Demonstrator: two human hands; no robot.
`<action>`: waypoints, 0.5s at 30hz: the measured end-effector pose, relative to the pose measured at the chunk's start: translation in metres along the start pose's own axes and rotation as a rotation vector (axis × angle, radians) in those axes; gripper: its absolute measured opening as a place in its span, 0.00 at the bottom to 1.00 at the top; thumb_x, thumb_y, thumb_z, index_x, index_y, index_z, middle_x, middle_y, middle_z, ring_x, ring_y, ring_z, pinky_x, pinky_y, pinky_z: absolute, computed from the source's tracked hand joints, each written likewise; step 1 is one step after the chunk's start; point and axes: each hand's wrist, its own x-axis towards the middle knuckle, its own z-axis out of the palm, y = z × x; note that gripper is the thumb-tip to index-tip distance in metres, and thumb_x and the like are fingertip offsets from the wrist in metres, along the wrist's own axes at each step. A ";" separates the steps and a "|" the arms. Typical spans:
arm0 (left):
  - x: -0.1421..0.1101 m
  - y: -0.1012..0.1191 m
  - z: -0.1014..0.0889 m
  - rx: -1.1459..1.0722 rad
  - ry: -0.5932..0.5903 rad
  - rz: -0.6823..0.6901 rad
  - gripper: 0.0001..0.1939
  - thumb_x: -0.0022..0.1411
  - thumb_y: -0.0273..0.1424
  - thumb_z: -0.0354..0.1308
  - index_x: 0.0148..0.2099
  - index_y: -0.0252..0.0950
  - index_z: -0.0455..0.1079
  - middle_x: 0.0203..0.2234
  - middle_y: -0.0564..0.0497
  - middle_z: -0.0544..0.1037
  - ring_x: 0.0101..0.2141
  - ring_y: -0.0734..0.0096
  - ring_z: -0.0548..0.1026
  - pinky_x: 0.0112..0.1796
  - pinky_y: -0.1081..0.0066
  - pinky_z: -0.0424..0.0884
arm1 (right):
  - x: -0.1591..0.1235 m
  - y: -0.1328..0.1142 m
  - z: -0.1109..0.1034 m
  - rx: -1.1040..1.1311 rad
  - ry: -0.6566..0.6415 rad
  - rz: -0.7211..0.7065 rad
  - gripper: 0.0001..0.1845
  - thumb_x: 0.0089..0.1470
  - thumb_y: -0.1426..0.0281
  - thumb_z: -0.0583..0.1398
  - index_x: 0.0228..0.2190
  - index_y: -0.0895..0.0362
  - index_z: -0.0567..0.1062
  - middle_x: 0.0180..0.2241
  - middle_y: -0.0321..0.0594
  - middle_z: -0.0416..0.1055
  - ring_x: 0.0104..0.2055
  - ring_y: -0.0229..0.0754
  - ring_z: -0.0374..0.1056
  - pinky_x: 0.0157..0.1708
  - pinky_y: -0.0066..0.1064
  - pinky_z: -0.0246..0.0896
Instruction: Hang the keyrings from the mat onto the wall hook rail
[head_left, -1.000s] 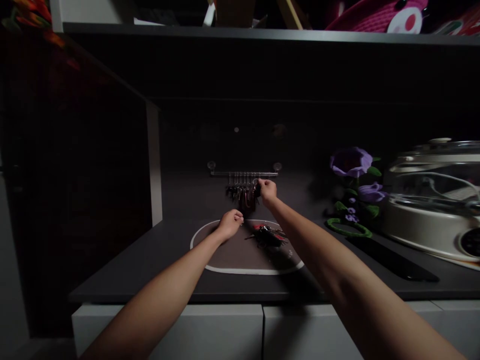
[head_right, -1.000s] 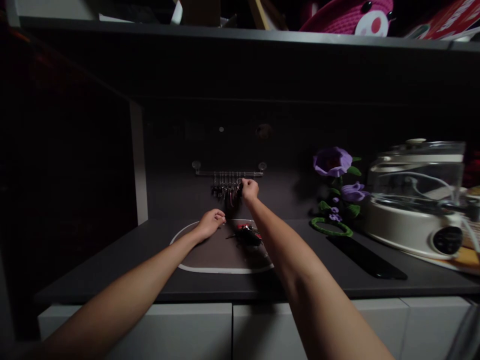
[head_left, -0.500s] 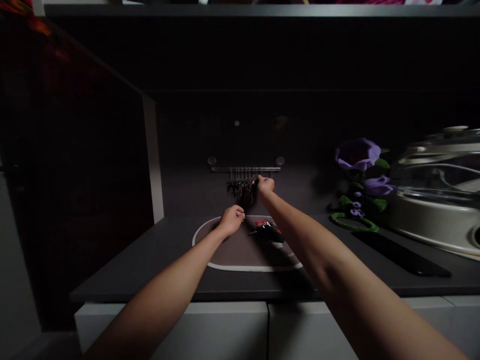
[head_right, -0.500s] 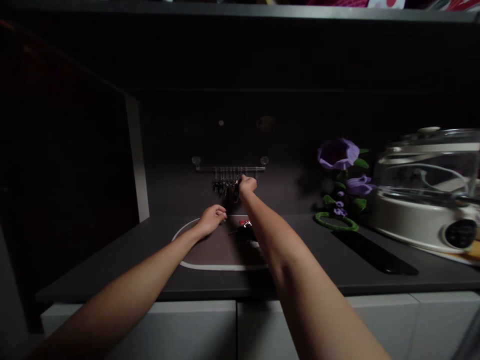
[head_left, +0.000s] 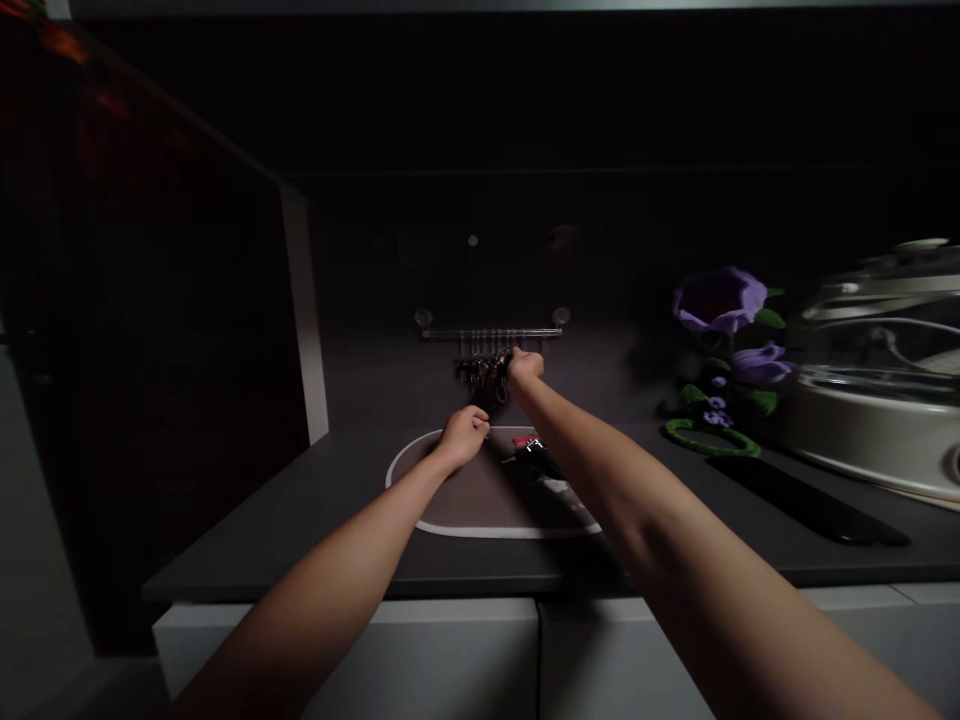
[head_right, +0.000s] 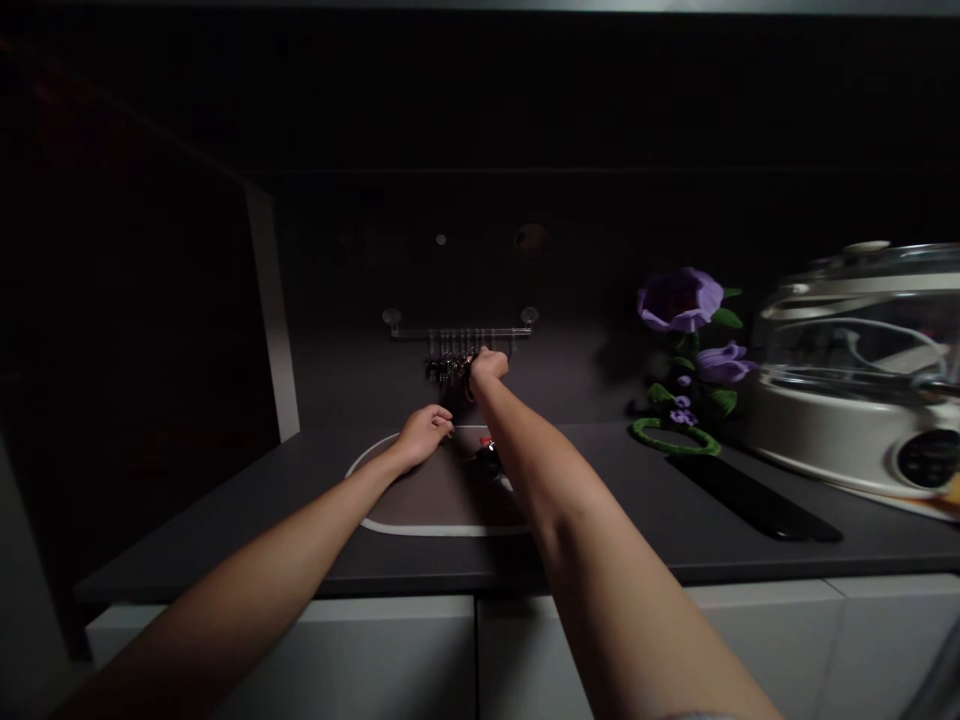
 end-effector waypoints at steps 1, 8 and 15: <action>0.000 0.000 0.000 -0.004 0.001 -0.001 0.06 0.48 0.22 0.52 0.32 0.33 0.66 0.23 0.50 0.73 0.27 0.72 0.70 0.33 0.72 0.65 | -0.002 0.000 -0.001 -0.010 0.016 0.028 0.15 0.46 0.69 0.53 0.27 0.66 0.77 0.23 0.51 0.73 0.30 0.48 0.69 0.26 0.31 0.59; 0.001 0.000 0.001 -0.043 0.009 -0.016 0.06 0.48 0.21 0.53 0.31 0.33 0.66 0.22 0.49 0.74 0.25 0.72 0.70 0.33 0.70 0.65 | -0.015 -0.002 -0.011 0.002 0.057 0.175 0.14 0.44 0.65 0.56 0.25 0.64 0.75 0.22 0.42 0.72 0.26 0.38 0.66 0.24 0.25 0.56; 0.000 0.000 0.000 0.042 -0.007 -0.021 0.06 0.50 0.22 0.52 0.33 0.31 0.67 0.23 0.49 0.74 0.26 0.75 0.70 0.31 0.74 0.65 | -0.011 0.008 -0.020 0.111 -0.033 0.123 0.12 0.44 0.66 0.56 0.24 0.63 0.72 0.23 0.38 0.70 0.23 0.33 0.61 0.25 0.23 0.55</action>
